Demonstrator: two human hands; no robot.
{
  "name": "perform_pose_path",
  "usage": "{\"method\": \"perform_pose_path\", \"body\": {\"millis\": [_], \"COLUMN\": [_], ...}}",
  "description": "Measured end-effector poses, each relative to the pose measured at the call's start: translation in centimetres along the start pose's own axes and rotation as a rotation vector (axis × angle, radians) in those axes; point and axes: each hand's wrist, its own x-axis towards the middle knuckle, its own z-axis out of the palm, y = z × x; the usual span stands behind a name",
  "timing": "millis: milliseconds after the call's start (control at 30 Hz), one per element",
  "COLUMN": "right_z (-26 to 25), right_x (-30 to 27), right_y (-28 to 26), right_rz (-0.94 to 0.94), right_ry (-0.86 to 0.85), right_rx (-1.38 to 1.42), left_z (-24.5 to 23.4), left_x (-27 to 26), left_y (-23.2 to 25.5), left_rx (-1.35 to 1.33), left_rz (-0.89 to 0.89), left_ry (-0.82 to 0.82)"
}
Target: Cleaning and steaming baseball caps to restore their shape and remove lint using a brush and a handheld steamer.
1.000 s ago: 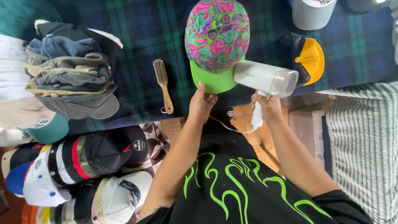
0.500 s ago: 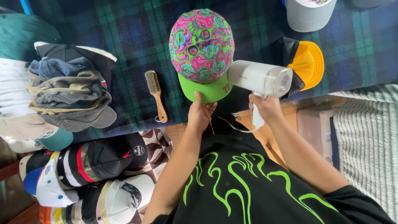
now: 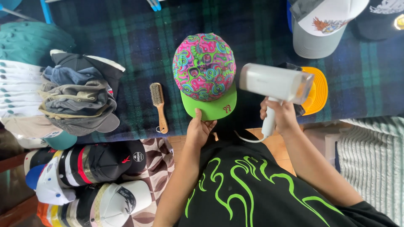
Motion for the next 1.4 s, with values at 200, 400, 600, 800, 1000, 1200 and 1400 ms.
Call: {"method": "perform_pose_path", "body": {"millis": [200, 400, 600, 800, 1000, 1200, 1400], "right_z": [0.9, 3.9, 3.2, 1.6, -0.9, 2.9, 5.6], "right_x": [11.3, 20.5, 24.9, 24.0, 15.9, 4.6, 1.1], "right_y": [-2.0, -2.1, 2.8, 2.9, 3.1, 7.3, 12.0], "right_rz": [0.136, 0.396, 0.500, 0.410, -0.206, 0.201, 0.270], "right_ry": [0.013, -0.106, -0.161, -0.107, -0.062, -0.143, 0.055], "right_rx": [0.082, 0.040, -0.047, -0.404, -0.838, -0.317, -0.277], "left_z": [1.0, 2.8, 2.5, -0.5, -4.1, -0.3, -4.8], "left_x": [-1.0, -2.6, -3.8, -2.6, 1.9, 0.5, 4.6], "left_y": [0.0, -0.2, -0.3, -0.8, 0.4, 6.2, 5.3], "left_rx": [-0.045, -0.065, -0.068, -0.067, -0.082, 0.304, 0.516], "left_rz": [0.028, 0.124, 0.228, 0.281, 0.364, 0.457, 0.355], "left_ry": [0.045, 0.085, 0.140, 0.191, 0.181, 0.092, -0.051]}}
